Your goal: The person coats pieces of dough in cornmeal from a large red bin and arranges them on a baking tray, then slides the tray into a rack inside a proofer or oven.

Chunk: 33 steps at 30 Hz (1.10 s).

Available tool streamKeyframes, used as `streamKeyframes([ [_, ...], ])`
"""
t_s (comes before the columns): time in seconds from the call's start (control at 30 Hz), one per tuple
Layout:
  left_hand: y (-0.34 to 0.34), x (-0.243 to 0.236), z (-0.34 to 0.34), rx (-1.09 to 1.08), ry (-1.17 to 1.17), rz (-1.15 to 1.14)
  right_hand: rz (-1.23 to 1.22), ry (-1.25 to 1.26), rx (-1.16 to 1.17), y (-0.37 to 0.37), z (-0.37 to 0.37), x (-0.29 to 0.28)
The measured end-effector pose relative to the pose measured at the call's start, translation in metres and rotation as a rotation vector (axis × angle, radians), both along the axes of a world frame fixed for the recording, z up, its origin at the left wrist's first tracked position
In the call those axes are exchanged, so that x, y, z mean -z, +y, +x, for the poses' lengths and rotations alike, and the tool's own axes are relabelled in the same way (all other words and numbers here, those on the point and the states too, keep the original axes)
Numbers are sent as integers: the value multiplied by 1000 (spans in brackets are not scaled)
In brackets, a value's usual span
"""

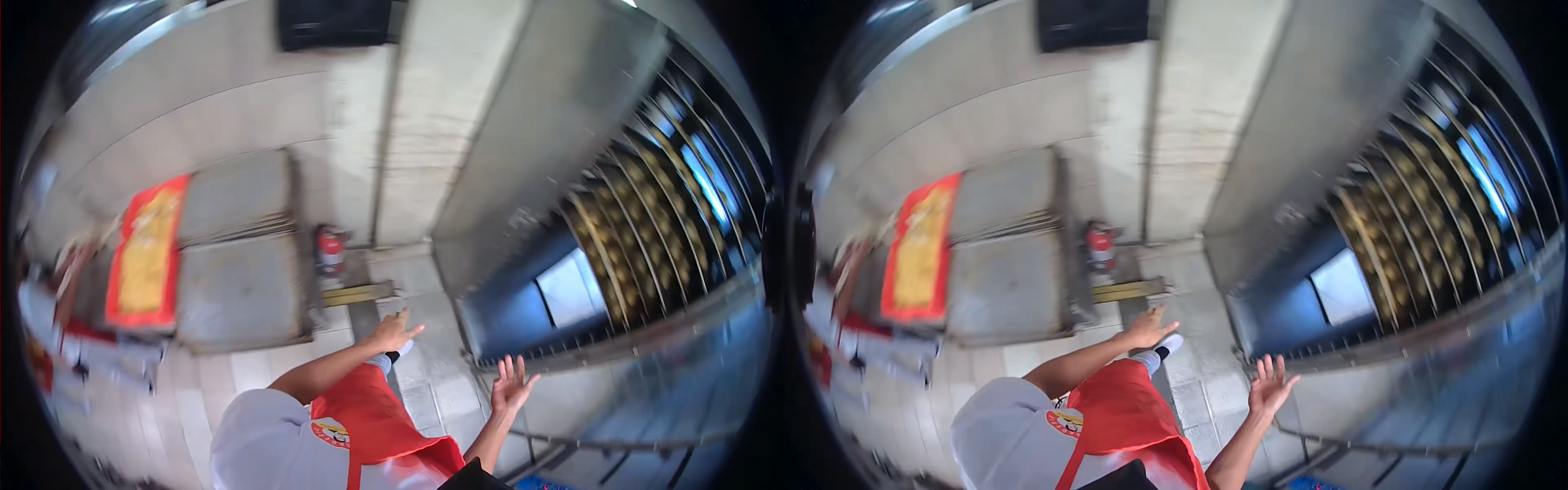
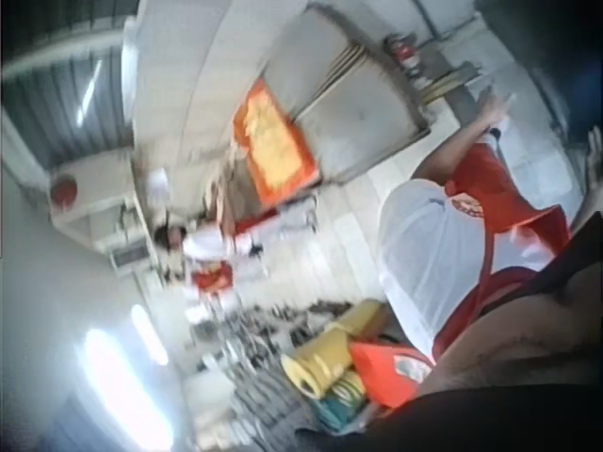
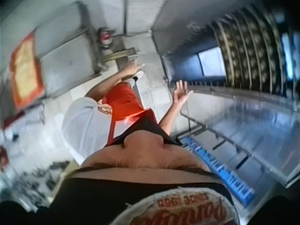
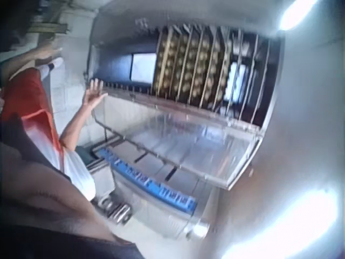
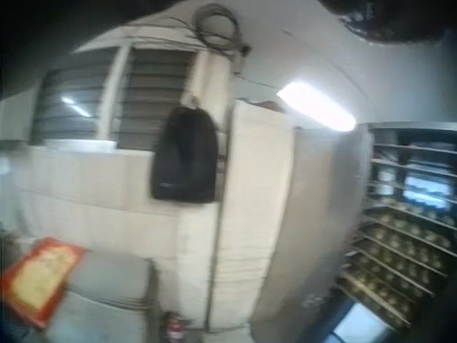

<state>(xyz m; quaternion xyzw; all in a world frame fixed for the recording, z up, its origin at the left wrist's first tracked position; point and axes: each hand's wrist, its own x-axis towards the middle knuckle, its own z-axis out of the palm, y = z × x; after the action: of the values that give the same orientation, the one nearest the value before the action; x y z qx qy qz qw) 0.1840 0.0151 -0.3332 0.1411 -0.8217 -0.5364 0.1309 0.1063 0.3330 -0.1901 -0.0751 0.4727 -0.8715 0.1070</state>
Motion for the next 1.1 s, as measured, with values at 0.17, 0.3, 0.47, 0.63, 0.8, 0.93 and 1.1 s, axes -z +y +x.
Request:
streamKeyframes([
  [0.17,-121,82,294,-245,-61,-95,102,-163,-244,-133,193,121],
  [0.3,-87,-36,318,-523,-109,-65,253,-317,-775,-203,172,20],
  [0.47,-105,-88,372,-414,-154,-6,269,-401,-1095,-239,254,7],
  [0.63,-230,-81,568,-641,-78,-165,328,-480,-1360,-350,389,17],
  [0.8,-363,-70,761,-1017,-279,-323,174,-582,-1346,-484,530,33],
  [0.93,-460,-101,844,-981,-520,-194,93,-673,-1288,-593,618,4],
  [1.1,-544,-32,909,-728,-864,-44,358,-710,-999,-706,688,-14],
])
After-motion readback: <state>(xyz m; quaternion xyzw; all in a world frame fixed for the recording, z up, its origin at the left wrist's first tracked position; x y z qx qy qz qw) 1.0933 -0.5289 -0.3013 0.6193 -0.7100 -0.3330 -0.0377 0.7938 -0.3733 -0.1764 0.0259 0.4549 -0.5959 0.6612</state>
